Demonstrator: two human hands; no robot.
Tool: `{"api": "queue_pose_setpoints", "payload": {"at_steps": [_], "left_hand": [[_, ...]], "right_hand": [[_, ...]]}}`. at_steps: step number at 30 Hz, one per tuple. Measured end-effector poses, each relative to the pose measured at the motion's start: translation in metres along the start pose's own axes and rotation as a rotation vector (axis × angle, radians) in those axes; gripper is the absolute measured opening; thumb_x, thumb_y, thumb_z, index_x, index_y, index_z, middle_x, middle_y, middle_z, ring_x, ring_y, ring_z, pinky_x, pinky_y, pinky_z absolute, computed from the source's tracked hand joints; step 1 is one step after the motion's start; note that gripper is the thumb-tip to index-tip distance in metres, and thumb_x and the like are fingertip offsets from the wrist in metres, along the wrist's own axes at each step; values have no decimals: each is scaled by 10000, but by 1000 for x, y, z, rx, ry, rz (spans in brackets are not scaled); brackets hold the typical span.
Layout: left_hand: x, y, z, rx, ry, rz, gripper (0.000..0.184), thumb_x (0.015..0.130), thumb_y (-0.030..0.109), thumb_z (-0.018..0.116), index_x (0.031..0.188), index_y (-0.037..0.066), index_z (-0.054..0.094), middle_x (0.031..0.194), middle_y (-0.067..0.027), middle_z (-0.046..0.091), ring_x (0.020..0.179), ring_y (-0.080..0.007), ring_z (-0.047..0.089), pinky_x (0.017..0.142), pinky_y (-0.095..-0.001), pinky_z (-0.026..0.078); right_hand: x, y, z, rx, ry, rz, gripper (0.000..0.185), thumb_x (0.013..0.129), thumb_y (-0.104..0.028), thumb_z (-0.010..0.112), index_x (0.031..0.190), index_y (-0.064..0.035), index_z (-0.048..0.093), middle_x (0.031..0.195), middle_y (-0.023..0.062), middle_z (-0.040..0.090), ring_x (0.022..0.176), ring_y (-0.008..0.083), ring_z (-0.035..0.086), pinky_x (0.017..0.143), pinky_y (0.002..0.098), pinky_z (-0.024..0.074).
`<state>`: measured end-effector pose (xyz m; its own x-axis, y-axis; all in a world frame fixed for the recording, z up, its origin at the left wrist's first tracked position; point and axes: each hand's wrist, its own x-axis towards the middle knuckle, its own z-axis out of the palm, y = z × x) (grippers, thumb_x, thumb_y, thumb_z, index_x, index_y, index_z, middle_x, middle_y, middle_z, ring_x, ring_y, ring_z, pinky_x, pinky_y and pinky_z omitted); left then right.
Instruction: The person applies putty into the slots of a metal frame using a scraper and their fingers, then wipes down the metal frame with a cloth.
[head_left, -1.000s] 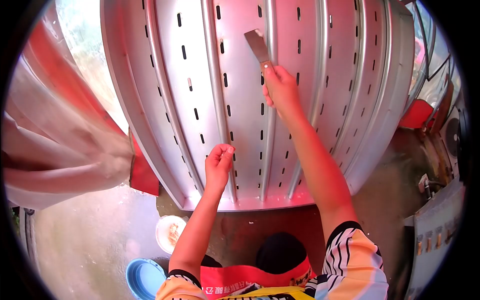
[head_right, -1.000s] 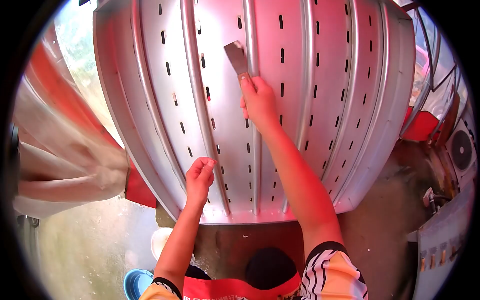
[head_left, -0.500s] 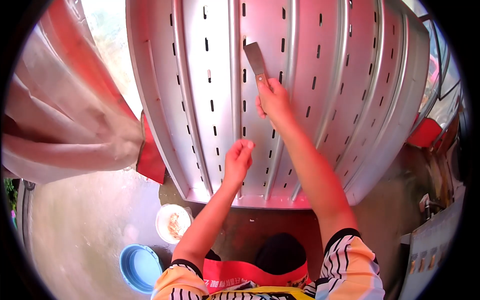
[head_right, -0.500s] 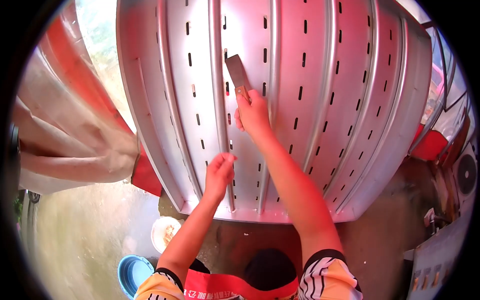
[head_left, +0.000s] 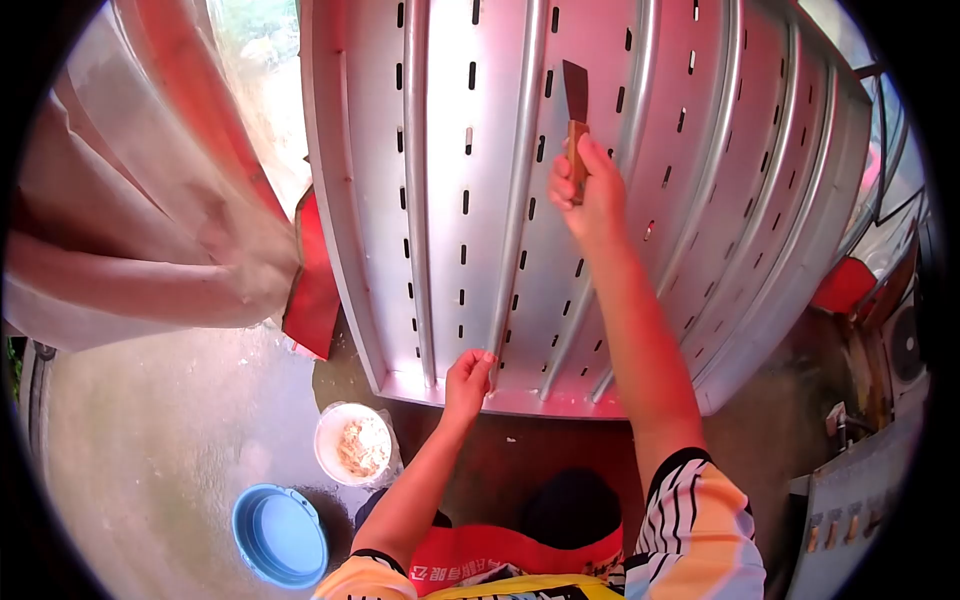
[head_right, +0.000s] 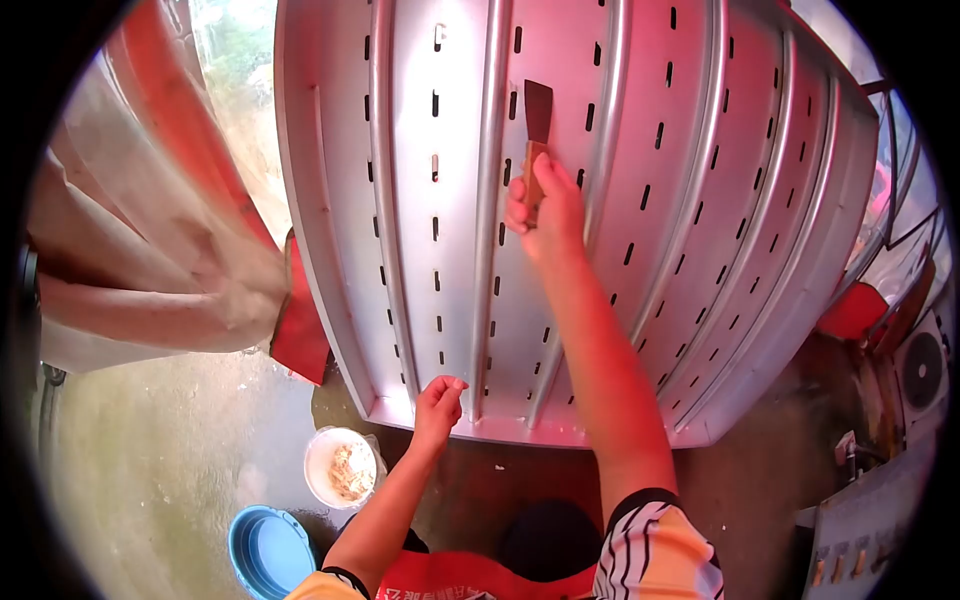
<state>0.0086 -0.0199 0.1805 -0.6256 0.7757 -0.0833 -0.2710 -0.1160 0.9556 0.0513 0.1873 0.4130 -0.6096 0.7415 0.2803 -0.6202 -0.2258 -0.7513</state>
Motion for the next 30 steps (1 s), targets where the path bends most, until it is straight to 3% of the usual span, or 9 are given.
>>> {"api": "queue_pose_setpoints", "payload": {"at_steps": [5, 11, 14, 20, 24, 27, 30], "left_hand": [[2, 1, -19, -6, 14, -34, 189, 942, 233, 563, 874, 60, 594, 584, 61, 433, 495, -25, 359, 452, -207, 282], [0, -1, -22, -22, -11, 11, 179, 941, 224, 565, 861, 66, 588, 566, 74, 404, 472, -23, 337, 432, -205, 256], [0, 4, -23, -15, 14, -12, 175, 942, 221, 565, 860, 68, 588, 566, 75, 400, 474, -23, 337, 432, -204, 253], [4, -1, -26, -39, -3, -41, 178, 938, 225, 573, 863, 65, 589, 572, 74, 410, 476, -23, 339, 433, -203, 252], [2, -4, -25, -6, -23, -44, 178, 938, 224, 571, 868, 61, 588, 577, 73, 415, 487, -20, 345, 438, -202, 261], [4, -3, -24, 2, -15, -41, 177, 939, 222, 569, 870, 60, 586, 578, 73, 416, 492, -20, 348, 442, -202, 266], [3, -1, -24, -3, -6, -30, 177, 940, 220, 566, 869, 59, 585, 580, 73, 418, 492, -20, 347, 444, -202, 267]], "right_hand": [[-23, 16, -7, -350, 112, 73, 210, 967, -300, 482, 974, -92, 454, 673, 55, 498, 457, 144, 431, 385, 278, 293], [33, -16, 21, -80, 99, -163, 217, 969, -295, 477, 1022, -86, 464, 680, 55, 512, 467, 158, 464, 393, 282, 331], [2, 7, 8, -359, 115, -108, 214, 975, -282, 463, 1051, -83, 469, 685, 57, 515, 474, 155, 469, 405, 282, 351], [-59, 90, -53, -372, 117, 2, 198, 987, -267, 438, 1046, -80, 466, 693, 61, 517, 456, 147, 457, 403, 281, 352], [-53, 84, -34, -287, 131, -48, 197, 976, -274, 467, 961, -78, 466, 649, 53, 507, 426, 134, 442, 372, 271, 316], [-47, 68, -35, -122, 70, 85, 212, 972, -293, 474, 976, -81, 468, 645, 50, 502, 424, 132, 441, 369, 272, 312], [-41, 56, -44, -187, 68, 29, 231, 974, -307, 474, 1022, -81, 468, 661, 55, 502, 445, 136, 438, 390, 272, 319]]}}
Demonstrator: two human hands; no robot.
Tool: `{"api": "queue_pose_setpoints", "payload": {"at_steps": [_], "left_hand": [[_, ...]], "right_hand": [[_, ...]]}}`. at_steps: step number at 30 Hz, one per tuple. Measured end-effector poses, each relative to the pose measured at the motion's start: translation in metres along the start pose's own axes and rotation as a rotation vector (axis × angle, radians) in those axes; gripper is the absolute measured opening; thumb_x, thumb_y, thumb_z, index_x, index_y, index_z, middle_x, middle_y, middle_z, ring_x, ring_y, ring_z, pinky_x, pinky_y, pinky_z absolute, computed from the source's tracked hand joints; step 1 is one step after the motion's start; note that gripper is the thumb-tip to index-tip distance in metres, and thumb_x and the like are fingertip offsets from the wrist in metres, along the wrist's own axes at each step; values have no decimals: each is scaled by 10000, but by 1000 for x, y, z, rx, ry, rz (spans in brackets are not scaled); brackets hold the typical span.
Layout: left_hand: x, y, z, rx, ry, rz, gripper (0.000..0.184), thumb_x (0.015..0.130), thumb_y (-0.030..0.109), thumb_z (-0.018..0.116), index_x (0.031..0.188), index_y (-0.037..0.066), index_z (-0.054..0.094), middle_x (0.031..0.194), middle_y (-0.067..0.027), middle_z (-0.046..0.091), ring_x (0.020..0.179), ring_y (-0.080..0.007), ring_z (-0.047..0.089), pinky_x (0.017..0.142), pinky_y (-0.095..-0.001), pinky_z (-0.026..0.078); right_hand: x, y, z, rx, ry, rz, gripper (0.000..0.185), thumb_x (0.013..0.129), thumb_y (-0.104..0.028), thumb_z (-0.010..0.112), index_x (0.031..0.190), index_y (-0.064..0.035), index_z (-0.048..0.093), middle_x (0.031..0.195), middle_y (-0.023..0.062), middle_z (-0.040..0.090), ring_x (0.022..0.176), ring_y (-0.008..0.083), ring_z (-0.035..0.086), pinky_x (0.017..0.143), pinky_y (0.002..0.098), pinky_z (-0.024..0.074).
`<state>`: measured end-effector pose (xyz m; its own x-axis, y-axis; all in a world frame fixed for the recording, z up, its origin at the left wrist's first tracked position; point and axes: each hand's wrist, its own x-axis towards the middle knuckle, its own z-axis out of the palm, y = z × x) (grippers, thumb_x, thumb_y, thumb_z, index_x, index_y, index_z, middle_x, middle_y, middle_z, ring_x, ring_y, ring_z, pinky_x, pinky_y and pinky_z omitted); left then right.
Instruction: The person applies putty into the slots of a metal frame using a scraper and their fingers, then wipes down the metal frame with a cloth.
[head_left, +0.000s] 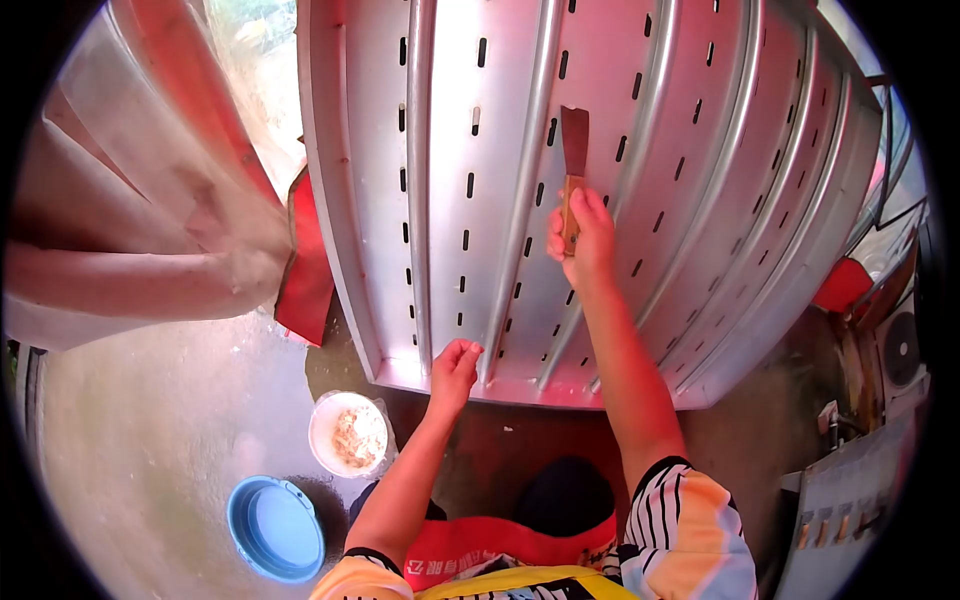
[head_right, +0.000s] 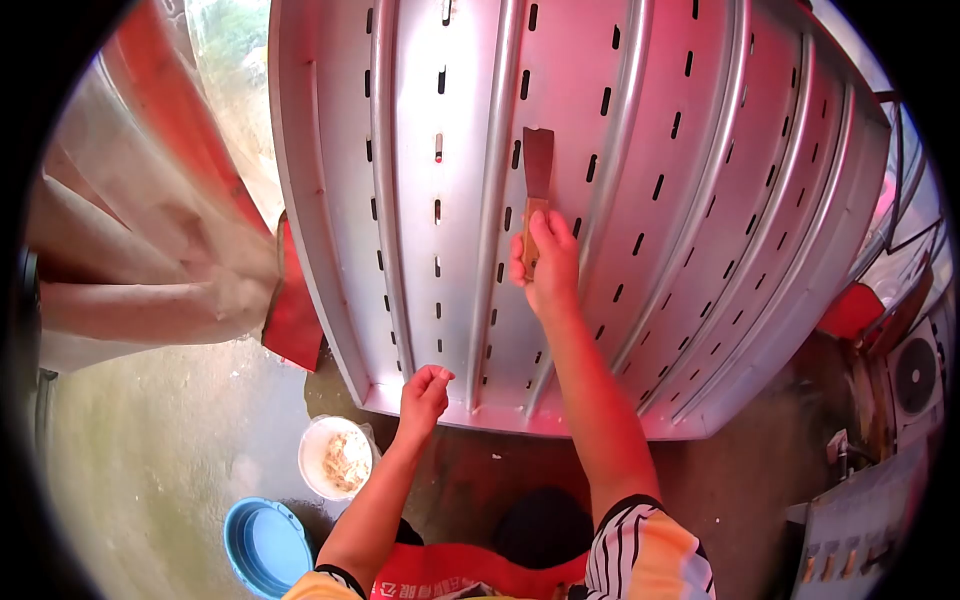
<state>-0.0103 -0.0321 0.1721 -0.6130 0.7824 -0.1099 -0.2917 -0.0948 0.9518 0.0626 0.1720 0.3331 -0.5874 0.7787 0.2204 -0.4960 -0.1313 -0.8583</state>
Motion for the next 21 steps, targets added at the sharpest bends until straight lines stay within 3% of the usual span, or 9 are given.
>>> {"api": "queue_pose_setpoints", "payload": {"at_steps": [7, 15, 21], "left_hand": [[6, -13, -2, -12, -47, -1, 175, 939, 216, 568, 867, 58, 583, 584, 71, 421, 492, -18, 344, 444, -203, 266], [4, -8, -4, -41, -44, -38, 165, 931, 209, 581, 859, 61, 584, 564, 75, 406, 458, -22, 333, 417, -201, 245], [4, -11, -3, -13, -45, -39, 182, 936, 220, 580, 857, 56, 577, 573, 71, 406, 458, -23, 332, 416, -204, 252]], "right_hand": [[-13, 19, 1, -105, 58, 57, 257, 967, -325, 481, 1006, -72, 473, 662, 63, 502, 435, 139, 428, 385, 266, 301], [31, -53, 4, 44, 65, -128, 260, 962, -325, 493, 983, -67, 463, 693, 78, 508, 446, 153, 435, 396, 278, 315], [52, -123, 11, -23, 35, -90, 279, 971, -307, 465, 1010, -30, 474, 686, 56, 496, 481, 125, 420, 419, 256, 301]]}}
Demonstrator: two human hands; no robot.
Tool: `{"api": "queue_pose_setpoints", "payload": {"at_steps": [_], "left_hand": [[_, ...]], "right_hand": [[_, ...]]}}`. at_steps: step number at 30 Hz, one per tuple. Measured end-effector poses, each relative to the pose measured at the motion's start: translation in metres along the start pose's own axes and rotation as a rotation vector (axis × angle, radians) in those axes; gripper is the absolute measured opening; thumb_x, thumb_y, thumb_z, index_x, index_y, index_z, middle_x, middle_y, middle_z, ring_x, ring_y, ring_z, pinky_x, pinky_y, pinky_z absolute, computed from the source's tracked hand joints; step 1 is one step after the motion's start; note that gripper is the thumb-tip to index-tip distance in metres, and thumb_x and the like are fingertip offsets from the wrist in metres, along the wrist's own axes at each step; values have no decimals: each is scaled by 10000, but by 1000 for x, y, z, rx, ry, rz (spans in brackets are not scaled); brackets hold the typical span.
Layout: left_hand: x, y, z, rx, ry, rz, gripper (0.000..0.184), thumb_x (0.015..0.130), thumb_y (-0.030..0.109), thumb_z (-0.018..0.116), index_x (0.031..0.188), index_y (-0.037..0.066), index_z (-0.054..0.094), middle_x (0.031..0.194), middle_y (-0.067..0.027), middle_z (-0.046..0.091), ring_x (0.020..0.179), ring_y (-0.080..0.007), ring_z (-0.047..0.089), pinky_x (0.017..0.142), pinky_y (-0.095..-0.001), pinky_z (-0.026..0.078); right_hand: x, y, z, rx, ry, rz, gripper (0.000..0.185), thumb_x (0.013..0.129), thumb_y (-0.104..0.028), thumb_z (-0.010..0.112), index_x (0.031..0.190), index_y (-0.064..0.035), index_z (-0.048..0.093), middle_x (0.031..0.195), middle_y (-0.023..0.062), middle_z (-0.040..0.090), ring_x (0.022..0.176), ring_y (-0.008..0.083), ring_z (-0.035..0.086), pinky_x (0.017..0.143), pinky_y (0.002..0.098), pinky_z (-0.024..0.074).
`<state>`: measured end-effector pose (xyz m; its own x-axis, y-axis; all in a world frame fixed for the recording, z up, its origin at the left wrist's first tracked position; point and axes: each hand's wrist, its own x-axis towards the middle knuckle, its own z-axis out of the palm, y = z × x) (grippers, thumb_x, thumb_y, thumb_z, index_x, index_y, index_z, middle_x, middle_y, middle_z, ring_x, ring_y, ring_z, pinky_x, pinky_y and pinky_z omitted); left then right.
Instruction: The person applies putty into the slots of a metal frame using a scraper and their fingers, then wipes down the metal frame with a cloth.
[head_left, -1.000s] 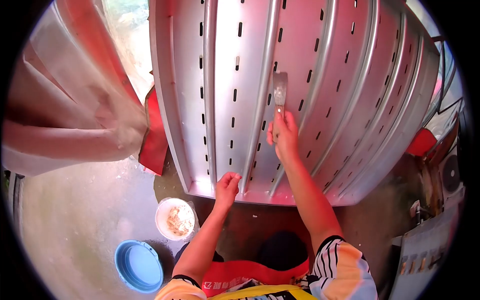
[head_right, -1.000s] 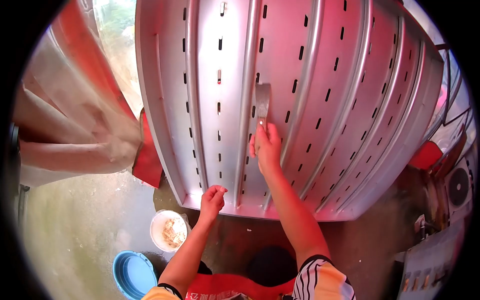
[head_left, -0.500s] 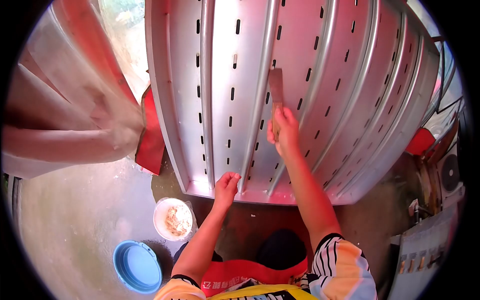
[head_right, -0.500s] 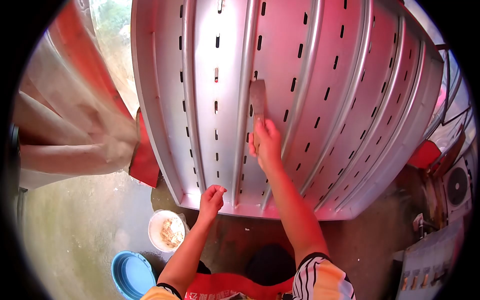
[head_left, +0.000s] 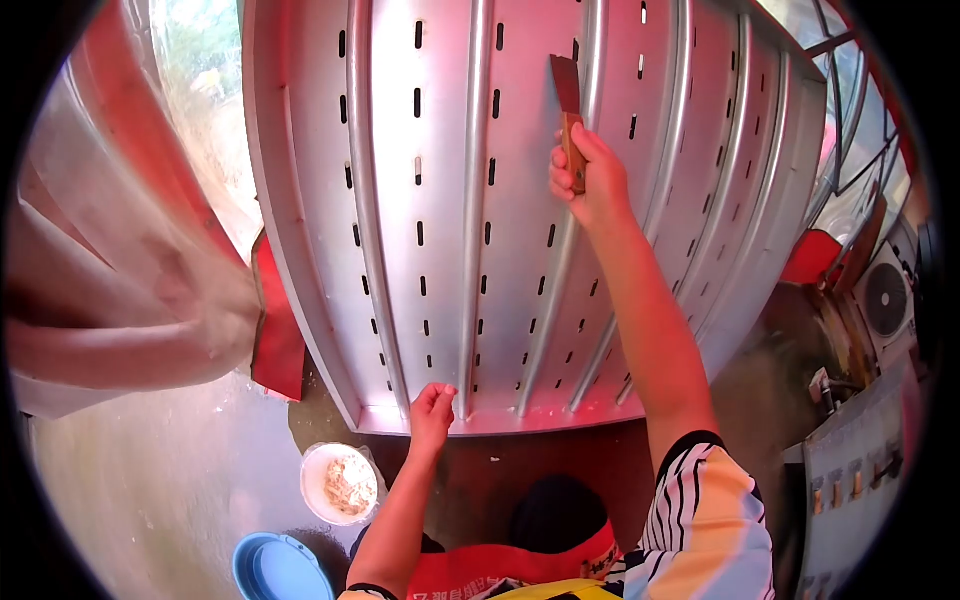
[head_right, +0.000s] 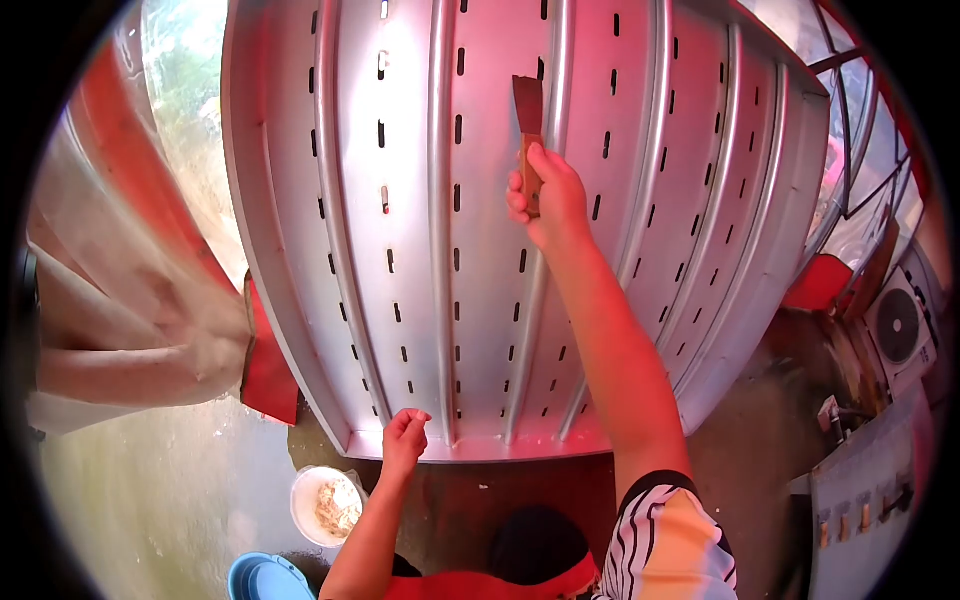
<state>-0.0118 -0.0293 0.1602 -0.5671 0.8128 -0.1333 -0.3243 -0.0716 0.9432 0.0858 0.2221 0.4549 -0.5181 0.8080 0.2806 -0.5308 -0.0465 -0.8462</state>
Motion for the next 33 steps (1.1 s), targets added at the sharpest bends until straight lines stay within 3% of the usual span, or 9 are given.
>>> {"api": "queue_pose_setpoints", "payload": {"at_steps": [6, 12, 18, 33], "left_hand": [[-2, -4, 5, -12, -37, 12, 179, 938, 215, 575, 867, 50, 577, 571, 70, 406, 459, -24, 336, 417, -204, 253], [0, -4, 3, -1, -22, 20, 171, 938, 206, 572, 864, 51, 579, 563, 69, 411, 457, -22, 336, 418, -203, 251], [4, -3, 3, -3, -19, 22, 175, 939, 206, 571, 857, 52, 578, 569, 70, 412, 460, -22, 332, 419, -202, 250], [-4, -6, 8, 42, -15, 41, 176, 937, 215, 569, 857, 58, 570, 539, 74, 379, 434, -26, 310, 402, -207, 228]], "right_hand": [[17, -17, 2, 45, 6, 15, 218, 959, -271, 487, 977, -56, 453, 711, 86, 514, 495, 150, 446, 432, 270, 321], [43, -31, 16, -32, 60, -137, 193, 959, -255, 489, 960, -66, 446, 704, 92, 522, 482, 154, 456, 390, 279, 325], [5, -6, 1, -75, 55, -9, 203, 961, -268, 493, 966, -70, 448, 697, 89, 520, 478, 155, 462, 389, 273, 308], [25, -18, 14, -5, -3, -53, 197, 966, -267, 469, 966, -73, 429, 719, 91, 511, 490, 155, 450, 402, 272, 303]]}}
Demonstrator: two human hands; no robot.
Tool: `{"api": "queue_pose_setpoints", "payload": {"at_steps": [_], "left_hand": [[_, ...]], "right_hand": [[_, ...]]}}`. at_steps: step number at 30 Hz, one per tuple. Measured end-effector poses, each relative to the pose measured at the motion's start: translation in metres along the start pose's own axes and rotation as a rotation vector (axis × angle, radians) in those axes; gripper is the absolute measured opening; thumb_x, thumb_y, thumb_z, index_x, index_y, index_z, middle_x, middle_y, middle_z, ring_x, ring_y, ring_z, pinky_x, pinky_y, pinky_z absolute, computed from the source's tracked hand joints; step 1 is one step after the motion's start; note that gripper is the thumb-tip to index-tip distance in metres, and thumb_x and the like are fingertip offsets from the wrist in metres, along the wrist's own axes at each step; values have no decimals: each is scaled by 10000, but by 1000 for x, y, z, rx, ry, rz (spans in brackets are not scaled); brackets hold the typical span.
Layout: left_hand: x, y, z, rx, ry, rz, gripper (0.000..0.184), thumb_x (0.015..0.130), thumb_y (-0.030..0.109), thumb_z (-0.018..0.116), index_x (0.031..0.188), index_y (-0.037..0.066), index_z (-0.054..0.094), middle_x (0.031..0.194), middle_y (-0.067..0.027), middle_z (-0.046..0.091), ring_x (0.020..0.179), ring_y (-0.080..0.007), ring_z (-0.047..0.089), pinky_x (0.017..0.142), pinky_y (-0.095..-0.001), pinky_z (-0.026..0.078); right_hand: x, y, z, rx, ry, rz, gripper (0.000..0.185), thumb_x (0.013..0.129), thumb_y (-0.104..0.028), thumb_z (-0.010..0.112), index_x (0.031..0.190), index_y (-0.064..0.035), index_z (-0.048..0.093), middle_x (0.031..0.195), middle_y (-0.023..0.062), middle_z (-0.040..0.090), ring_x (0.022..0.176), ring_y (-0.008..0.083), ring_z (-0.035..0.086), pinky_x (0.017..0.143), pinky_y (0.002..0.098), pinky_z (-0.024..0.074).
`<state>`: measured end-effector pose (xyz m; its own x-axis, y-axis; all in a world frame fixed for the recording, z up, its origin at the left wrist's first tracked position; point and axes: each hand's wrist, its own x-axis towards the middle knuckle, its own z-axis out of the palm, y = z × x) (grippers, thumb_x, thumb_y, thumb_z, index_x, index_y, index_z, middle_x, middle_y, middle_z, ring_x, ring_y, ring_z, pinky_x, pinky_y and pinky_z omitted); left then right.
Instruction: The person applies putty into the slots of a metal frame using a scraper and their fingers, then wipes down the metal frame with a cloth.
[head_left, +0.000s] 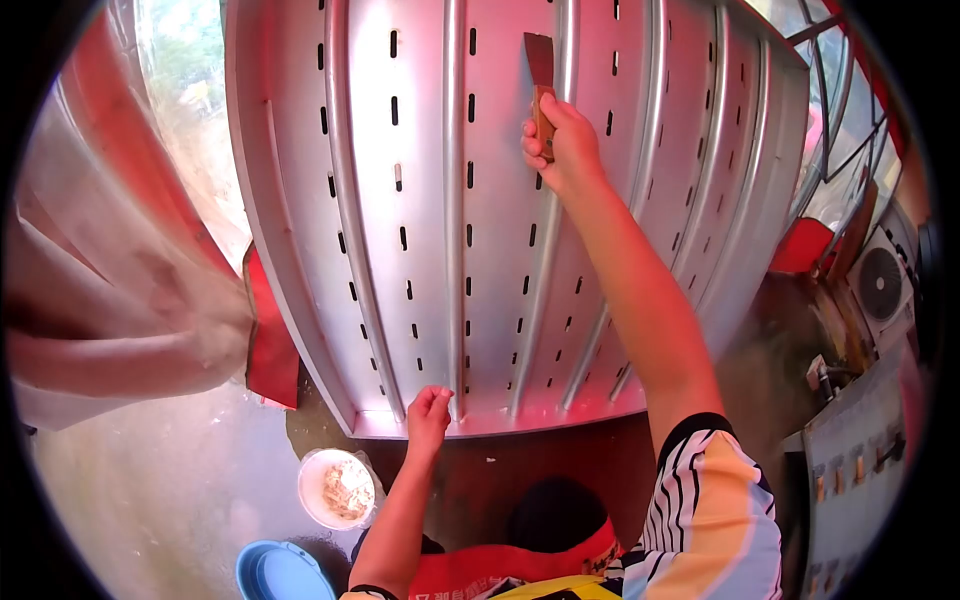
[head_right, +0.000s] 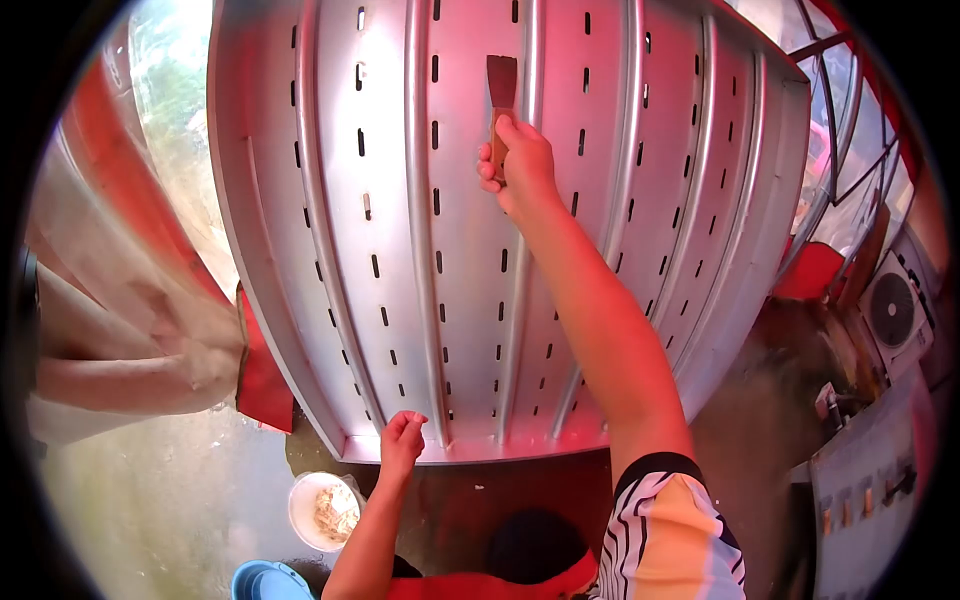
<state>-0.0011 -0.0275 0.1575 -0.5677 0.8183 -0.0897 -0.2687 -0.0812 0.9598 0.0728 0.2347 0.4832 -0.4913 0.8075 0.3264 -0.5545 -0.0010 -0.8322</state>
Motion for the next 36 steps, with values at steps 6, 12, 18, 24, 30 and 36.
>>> {"api": "queue_pose_setpoints", "payload": {"at_steps": [6, 12, 18, 24, 30, 36], "left_hand": [[-1, 1, 3, 4, 3, 5, 177, 938, 215, 565, 859, 57, 571, 537, 76, 380, 435, -25, 307, 403, -209, 224], [-2, 4, 4, 9, 9, 5, 180, 940, 220, 561, 862, 58, 574, 540, 76, 382, 441, -26, 312, 406, -210, 228], [0, -2, 2, 42, 4, -7, 184, 940, 225, 562, 863, 58, 575, 543, 74, 382, 444, -27, 319, 407, -210, 233], [1, 1, 4, 44, 15, -8, 175, 935, 219, 575, 861, 60, 574, 561, 70, 398, 455, -27, 329, 414, -206, 247], [5, -10, -2, 27, -12, 5, 146, 933, 188, 574, 866, 58, 569, 579, 64, 412, 465, -28, 339, 420, -204, 261], [33, 16, 3, 27, 81, 182, 123, 958, 162, 518, 906, 53, 544, 577, 54, 397, 450, -36, 305, 420, -214, 253]], "right_hand": [[2, -4, 1, -108, 46, -3, 207, 958, -268, 489, 979, -68, 442, 707, 89, 518, 475, 153, 446, 389, 273, 301], [-8, 2, -6, -120, 74, 11, 225, 953, -287, 502, 1000, -70, 466, 696, 83, 523, 471, 147, 459, 376, 262, 306], [3, 0, -4, -102, 42, 1, 227, 954, -292, 503, 1009, -74, 470, 680, 77, 529, 466, 141, 468, 376, 259, 316], [-5, 6, -8, -214, 61, -26, 227, 955, -294, 499, 988, -70, 489, 670, 68, 524, 425, 131, 449, 372, 254, 307], [-8, -10, 12, -378, 54, -167, 237, 961, -303, 494, 954, -66, 496, 657, 54, 535, 421, 115, 454, 369, 259, 315], [-85, 35, -45, -359, -36, 47, 253, 966, -323, 482, 985, -71, 494, 628, 39, 523, 390, 116, 431, 353, 254, 294]]}}
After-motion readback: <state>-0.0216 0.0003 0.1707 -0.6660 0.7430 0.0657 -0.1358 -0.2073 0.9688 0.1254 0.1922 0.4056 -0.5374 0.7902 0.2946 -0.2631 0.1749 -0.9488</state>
